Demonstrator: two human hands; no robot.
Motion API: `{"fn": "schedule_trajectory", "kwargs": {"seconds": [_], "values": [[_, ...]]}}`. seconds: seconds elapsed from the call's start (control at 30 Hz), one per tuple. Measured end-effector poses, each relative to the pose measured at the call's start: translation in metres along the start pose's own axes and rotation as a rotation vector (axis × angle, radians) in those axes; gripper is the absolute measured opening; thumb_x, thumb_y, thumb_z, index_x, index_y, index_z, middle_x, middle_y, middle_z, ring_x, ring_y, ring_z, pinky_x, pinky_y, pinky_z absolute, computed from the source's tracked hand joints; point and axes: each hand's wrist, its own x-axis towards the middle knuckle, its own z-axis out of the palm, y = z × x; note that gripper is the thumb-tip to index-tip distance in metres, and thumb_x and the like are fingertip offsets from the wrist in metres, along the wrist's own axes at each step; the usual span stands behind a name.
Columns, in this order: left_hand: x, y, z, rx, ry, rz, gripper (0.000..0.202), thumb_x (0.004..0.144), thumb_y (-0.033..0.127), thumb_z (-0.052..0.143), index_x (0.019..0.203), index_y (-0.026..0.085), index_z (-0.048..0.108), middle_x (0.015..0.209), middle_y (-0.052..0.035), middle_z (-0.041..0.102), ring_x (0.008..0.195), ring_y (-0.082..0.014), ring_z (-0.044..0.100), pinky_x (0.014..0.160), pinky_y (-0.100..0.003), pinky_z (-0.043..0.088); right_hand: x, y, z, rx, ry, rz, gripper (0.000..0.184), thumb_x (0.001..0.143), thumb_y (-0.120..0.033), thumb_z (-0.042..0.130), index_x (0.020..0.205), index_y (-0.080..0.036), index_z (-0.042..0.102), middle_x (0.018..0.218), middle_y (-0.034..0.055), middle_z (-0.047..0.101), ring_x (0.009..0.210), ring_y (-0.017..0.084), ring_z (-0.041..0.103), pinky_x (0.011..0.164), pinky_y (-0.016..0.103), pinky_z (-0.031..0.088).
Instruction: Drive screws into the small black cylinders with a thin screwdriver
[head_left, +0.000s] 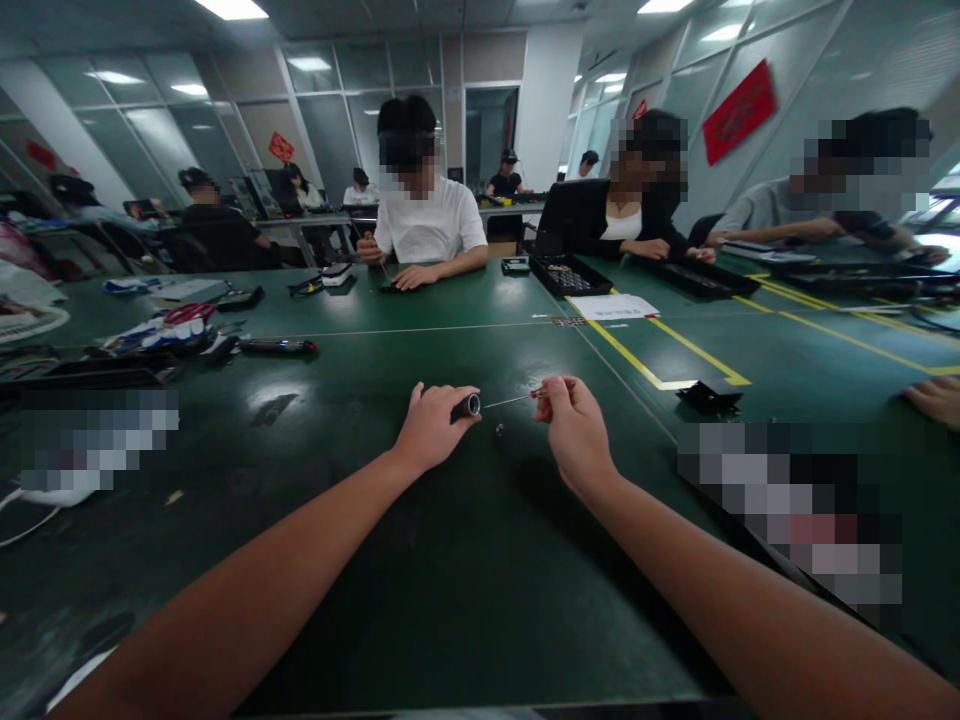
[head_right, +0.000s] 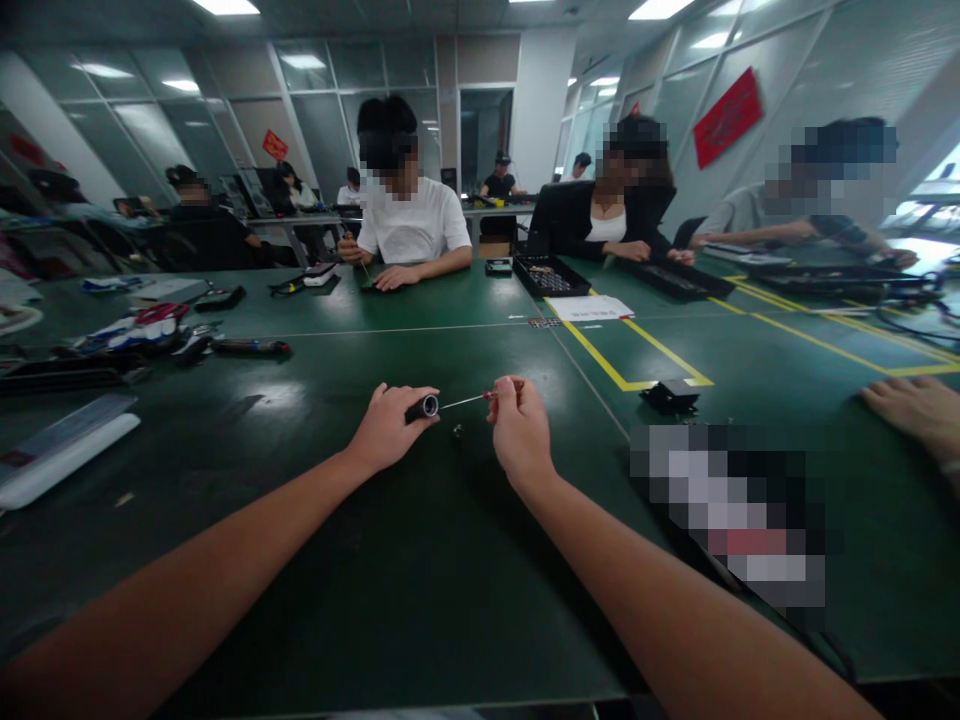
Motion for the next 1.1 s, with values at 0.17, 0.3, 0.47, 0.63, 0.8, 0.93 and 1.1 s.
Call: {"fn": "schedule_trajectory", "kwargs": {"seconds": [0.17, 0.3, 0.47, 0.63, 0.8, 0.93, 1.1], "values": [[0.000, -0.001, -0.001, -0.099, 0.004, -0.026, 0.019, 0.092, 0.030, 0.067, 0.108, 0.019, 0.066, 0.108, -0.0065, 0.067, 0.103, -0.0255, 0.062, 0.103, -0.048, 0.048, 0.002, -0.002, -0.002, 0.003, 0.035, -0.001, 0.025, 0.092, -0.048, 0.054, 0.090, -0.023, 0.057, 0.073, -0.0019, 0.057, 0.065, 0.015, 0.055, 0.065, 0.032, 0.048], [0.000, 0.003, -0.003, -0.163, 0.005, -0.007, 0.031, 0.094, 0.025, 0.063, 0.124, 0.019, 0.061, 0.123, -0.0090, 0.064, 0.115, -0.0258, 0.060, 0.103, -0.044, 0.049, 0.003, -0.006, -0.003, 0.043, 0.062, -0.036, 0.026, 0.093, -0.049, 0.053, 0.091, -0.024, 0.056, 0.076, -0.0013, 0.058, 0.067, 0.015, 0.055, 0.065, 0.032, 0.047], [0.000, 0.023, -0.011, -0.177, -0.198, 0.057, 0.038, 0.093, 0.021, 0.055, 0.131, 0.020, 0.057, 0.130, -0.0106, 0.063, 0.119, -0.0270, 0.060, 0.103, -0.044, 0.049, 0.003, -0.012, -0.006, 0.056, 0.091, -0.105, 0.029, 0.095, -0.052, 0.052, 0.094, -0.024, 0.056, 0.081, 0.0000, 0.060, 0.070, 0.015, 0.056, 0.068, 0.032, 0.048], [0.009, 0.046, -0.006, -0.007, -0.374, 0.063, 0.034, 0.085, 0.026, 0.063, 0.120, 0.026, 0.065, 0.109, -0.0073, 0.071, 0.096, -0.0280, 0.068, 0.083, -0.040, 0.054, 0.003, -0.014, -0.007, 0.057, 0.088, -0.135, 0.028, 0.096, -0.051, 0.051, 0.096, -0.024, 0.056, 0.082, 0.0000, 0.060, 0.070, 0.015, 0.056, 0.068, 0.032, 0.047], [0.027, 0.055, 0.010, 0.119, -0.457, -0.007, 0.037, 0.082, 0.050, 0.073, 0.112, 0.027, 0.070, 0.105, -0.0082, 0.073, 0.095, -0.0303, 0.068, 0.074, -0.035, 0.052, 0.002, -0.014, -0.007, 0.041, 0.072, -0.139, 0.028, 0.096, -0.051, 0.050, 0.097, -0.024, 0.056, 0.082, 0.0002, 0.061, 0.070, 0.015, 0.057, 0.069, 0.033, 0.048], [0.032, 0.055, 0.013, 0.117, -0.513, -0.022, 0.028, 0.082, 0.046, 0.074, 0.100, 0.025, 0.070, 0.096, -0.0075, 0.072, 0.085, -0.0277, 0.068, 0.068, -0.033, 0.050, 0.002, -0.015, -0.007, 0.028, 0.073, -0.127, 0.028, 0.095, -0.051, 0.051, 0.097, -0.024, 0.057, 0.080, -0.0003, 0.061, 0.070, 0.016, 0.058, 0.068, 0.033, 0.048], [0.023, 0.047, 0.004, 0.019, -0.466, -0.074, 0.018, 0.082, 0.036, 0.070, 0.095, 0.023, 0.067, 0.091, -0.0046, 0.070, 0.080, -0.0242, 0.065, 0.066, -0.032, 0.047, 0.000, -0.015, -0.006, 0.061, 0.068, -0.115, 0.029, 0.094, -0.052, 0.053, 0.097, -0.023, 0.058, 0.081, 0.0003, 0.061, 0.071, 0.016, 0.058, 0.069, 0.033, 0.048]]}}
